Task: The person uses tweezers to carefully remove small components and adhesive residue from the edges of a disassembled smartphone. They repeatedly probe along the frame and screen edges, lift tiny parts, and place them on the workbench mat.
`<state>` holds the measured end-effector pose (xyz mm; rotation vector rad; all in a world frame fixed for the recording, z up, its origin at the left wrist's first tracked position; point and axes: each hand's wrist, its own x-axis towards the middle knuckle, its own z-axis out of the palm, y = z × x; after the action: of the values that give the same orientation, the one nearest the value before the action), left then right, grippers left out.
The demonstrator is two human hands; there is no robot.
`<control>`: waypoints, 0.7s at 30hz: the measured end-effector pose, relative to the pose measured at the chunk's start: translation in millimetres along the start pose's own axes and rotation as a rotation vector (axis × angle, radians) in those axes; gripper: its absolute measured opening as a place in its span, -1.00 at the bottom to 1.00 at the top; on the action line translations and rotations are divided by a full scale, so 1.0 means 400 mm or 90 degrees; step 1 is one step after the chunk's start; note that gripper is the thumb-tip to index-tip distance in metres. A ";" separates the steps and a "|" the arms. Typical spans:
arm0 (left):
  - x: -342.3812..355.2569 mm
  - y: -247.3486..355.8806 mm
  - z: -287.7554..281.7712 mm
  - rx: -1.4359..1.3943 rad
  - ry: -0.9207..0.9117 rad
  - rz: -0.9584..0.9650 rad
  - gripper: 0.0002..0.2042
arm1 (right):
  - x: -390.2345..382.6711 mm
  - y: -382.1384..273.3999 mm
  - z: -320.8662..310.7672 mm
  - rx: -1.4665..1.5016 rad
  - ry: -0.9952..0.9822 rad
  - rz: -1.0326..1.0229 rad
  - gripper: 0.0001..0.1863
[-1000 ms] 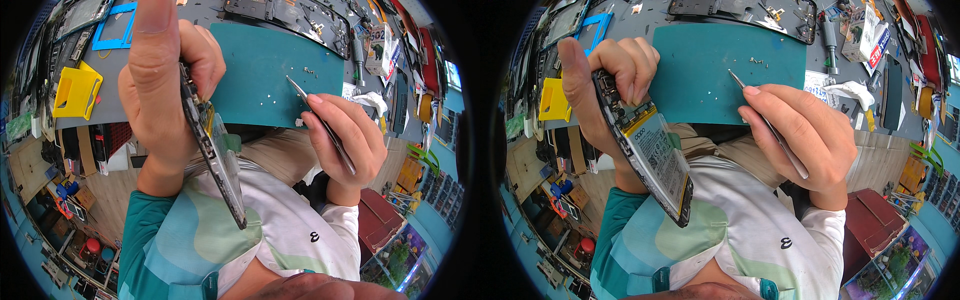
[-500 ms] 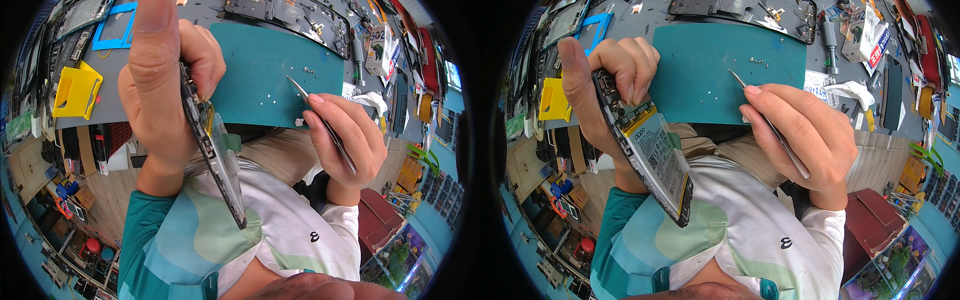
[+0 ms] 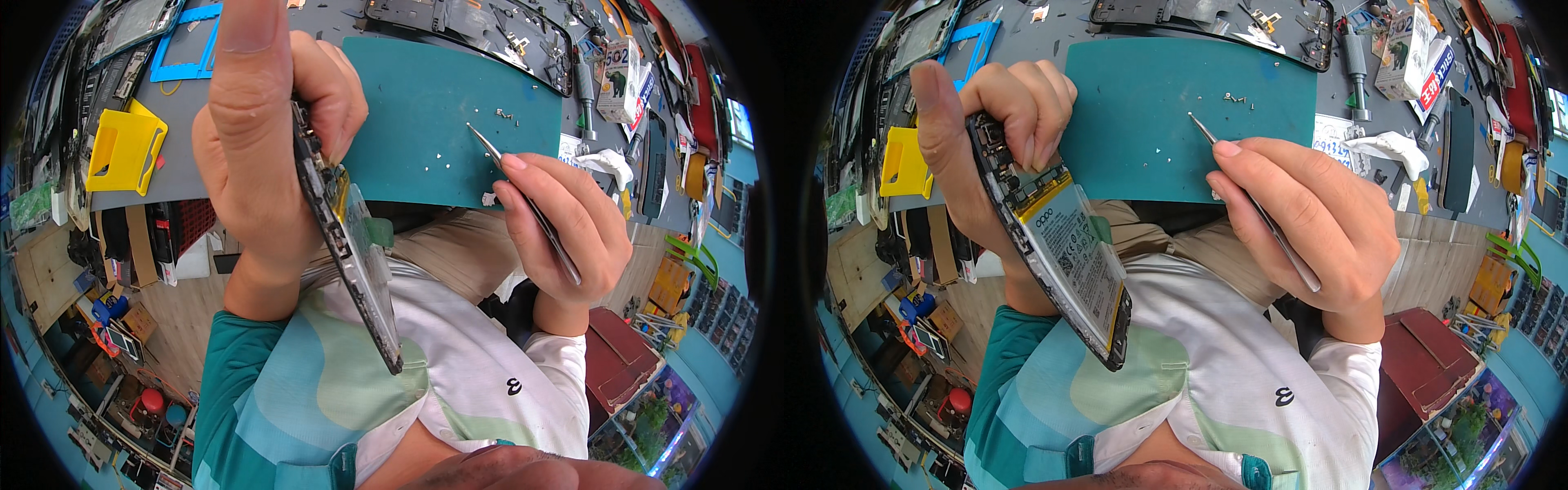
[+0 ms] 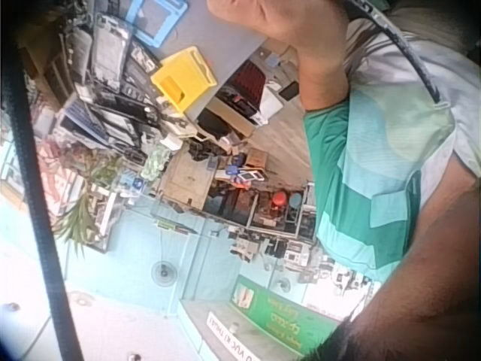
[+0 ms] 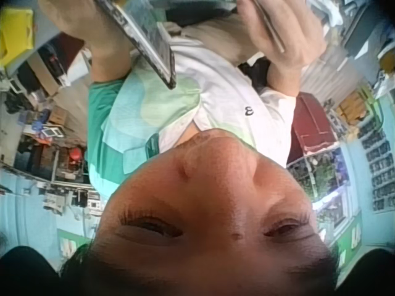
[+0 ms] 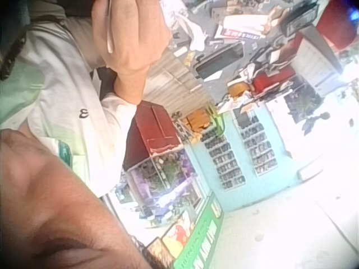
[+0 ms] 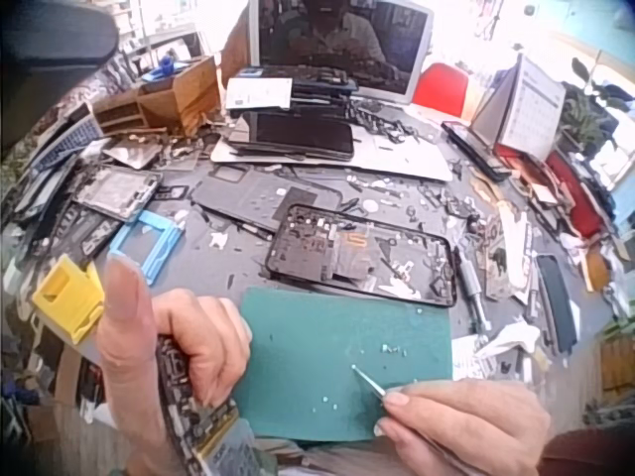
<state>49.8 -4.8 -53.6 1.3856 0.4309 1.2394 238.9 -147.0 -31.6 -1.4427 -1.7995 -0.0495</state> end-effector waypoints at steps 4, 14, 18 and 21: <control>0.000 0.000 0.001 -0.001 -0.002 0.005 -0.37 | 0.000 0.000 0.001 -0.006 0.002 0.000 -0.71; 0.000 0.002 0.003 -0.006 0.004 -0.009 -0.36 | 0.000 0.004 0.002 -0.006 0.009 -0.001 -0.71; -0.002 0.002 0.006 -0.001 0.009 -0.005 -0.36 | 0.004 0.009 0.003 0.001 0.016 -0.012 -0.69; -0.006 -0.002 0.009 -0.014 0.017 -0.009 -0.37 | 0.001 0.010 -0.002 0.031 0.021 0.003 -0.69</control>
<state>52.1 -8.1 -54.2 1.3470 0.4436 1.2494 242.7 -145.4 -32.6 -1.4040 -1.7581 -0.0267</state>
